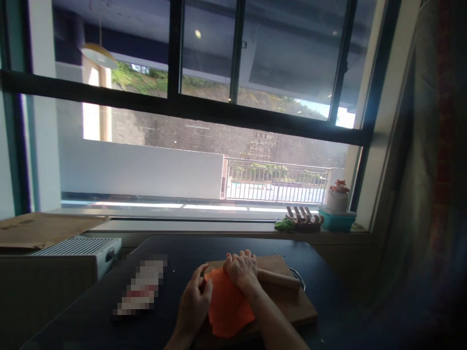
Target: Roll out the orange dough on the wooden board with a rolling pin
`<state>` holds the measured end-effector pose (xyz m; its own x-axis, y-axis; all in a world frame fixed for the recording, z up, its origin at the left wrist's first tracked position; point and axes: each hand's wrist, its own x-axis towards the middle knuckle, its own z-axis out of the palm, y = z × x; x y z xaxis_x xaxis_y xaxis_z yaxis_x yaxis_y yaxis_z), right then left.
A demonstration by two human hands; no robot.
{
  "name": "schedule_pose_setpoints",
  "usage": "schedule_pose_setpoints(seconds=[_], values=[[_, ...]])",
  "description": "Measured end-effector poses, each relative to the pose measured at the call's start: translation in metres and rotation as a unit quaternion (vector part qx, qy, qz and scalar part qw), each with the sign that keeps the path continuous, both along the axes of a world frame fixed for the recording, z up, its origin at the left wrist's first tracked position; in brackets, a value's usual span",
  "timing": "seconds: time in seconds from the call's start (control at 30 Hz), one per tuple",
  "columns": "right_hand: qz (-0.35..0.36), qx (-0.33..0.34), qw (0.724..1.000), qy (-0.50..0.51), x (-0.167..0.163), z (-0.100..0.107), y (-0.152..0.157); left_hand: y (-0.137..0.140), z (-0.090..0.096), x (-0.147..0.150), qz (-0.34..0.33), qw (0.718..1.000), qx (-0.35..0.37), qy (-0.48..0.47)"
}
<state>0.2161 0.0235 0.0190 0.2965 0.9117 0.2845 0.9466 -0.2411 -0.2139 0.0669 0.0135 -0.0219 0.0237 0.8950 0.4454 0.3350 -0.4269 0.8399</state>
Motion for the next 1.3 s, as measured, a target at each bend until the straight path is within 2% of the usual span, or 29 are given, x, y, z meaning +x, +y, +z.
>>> schedule_pose_setpoints(seconds=[0.17, 0.27, 0.6, 0.97, 1.2, 1.3], values=[[0.042, 0.046, 0.998, 0.006, -0.011, -0.007, -0.024, 0.002, 0.000, 0.000, -0.002, 1.000, -0.008, -0.007], [0.048, 0.052, 0.997, 0.013, -0.013, -0.007, -0.030, 0.002, 0.000, 0.000, 0.002, 1.000, -0.009, -0.002], [-0.018, -0.016, 1.000, 0.001, 0.001, 0.007, 0.003, -0.001, 0.001, -0.001, -0.019, 1.000, -0.018, 0.016], [0.047, 0.044, 0.998, 0.026, -0.016, -0.005, -0.037, -0.002, 0.006, -0.001, -0.008, 1.000, -0.013, 0.012], [-0.001, -0.014, 1.000, 0.023, 0.002, 0.007, -0.003, 0.004, -0.004, -0.003, -0.013, 1.000, -0.018, 0.014], [-0.008, -0.022, 1.000, 0.020, 0.004, 0.007, 0.002, 0.003, -0.005, -0.003, -0.012, 1.000, -0.019, 0.015]])
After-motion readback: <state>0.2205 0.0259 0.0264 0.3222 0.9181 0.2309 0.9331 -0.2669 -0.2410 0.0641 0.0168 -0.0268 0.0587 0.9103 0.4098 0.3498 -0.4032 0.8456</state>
